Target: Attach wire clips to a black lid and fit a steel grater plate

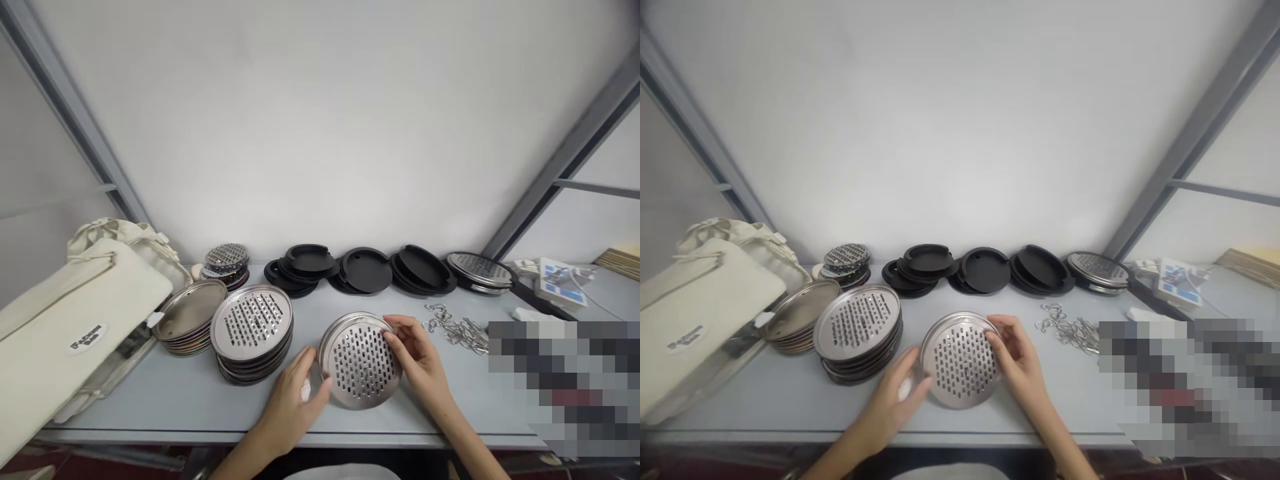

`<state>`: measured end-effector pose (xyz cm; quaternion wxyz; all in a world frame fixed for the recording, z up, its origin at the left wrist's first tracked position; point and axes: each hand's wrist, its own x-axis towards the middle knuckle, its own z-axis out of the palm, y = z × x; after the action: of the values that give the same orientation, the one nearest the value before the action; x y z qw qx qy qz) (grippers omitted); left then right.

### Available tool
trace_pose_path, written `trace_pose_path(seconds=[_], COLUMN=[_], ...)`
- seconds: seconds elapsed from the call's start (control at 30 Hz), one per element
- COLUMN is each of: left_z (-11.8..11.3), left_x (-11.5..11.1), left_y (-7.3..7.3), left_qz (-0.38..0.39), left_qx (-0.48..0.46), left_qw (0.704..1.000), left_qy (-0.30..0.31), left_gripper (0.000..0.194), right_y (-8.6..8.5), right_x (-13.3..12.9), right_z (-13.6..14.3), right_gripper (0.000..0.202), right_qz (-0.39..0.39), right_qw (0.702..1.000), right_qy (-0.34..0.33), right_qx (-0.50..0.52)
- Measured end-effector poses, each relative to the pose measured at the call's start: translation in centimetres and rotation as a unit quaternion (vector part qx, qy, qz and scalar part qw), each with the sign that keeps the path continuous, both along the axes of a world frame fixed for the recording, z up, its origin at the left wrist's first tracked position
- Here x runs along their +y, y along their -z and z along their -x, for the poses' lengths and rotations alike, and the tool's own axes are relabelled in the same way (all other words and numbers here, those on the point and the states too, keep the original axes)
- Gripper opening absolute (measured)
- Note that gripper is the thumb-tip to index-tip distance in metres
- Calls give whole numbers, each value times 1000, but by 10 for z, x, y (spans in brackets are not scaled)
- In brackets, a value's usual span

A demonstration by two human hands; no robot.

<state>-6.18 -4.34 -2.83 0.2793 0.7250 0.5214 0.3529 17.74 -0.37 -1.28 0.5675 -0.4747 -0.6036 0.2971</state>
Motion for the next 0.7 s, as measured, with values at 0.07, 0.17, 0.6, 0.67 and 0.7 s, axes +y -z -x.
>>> trace_pose_path(seconds=[0.07, 0.17, 0.6, 0.67, 0.7], left_z=[-2, -2, -4, -5, -5], left_x=[2, 4, 11, 12, 13], left_y=[5, 10, -7, -7, -6], left_qz=[-17, -11, 77, 84, 86], left_qx=[7, 3, -80, -69, -67], left_qw=[1000, 999, 993, 993, 993], left_qy=[-13, -37, -49, -48, -42], left_gripper=[27, 30, 35, 37, 37], right_y=[1, 1, -1, 0, 1], right_x=[-2, -2, -1, 0, 0], right_z=[1, 2, 7, 6, 5], right_gripper=[24, 24, 30, 30, 30], right_qz=[-8, -10, 135, 145, 151], right_qw=[1000, 1000, 987, 986, 984], right_qy=[-6, -15, -81, -86, -90], right_qx=[5, 11, -20, -7, 4])
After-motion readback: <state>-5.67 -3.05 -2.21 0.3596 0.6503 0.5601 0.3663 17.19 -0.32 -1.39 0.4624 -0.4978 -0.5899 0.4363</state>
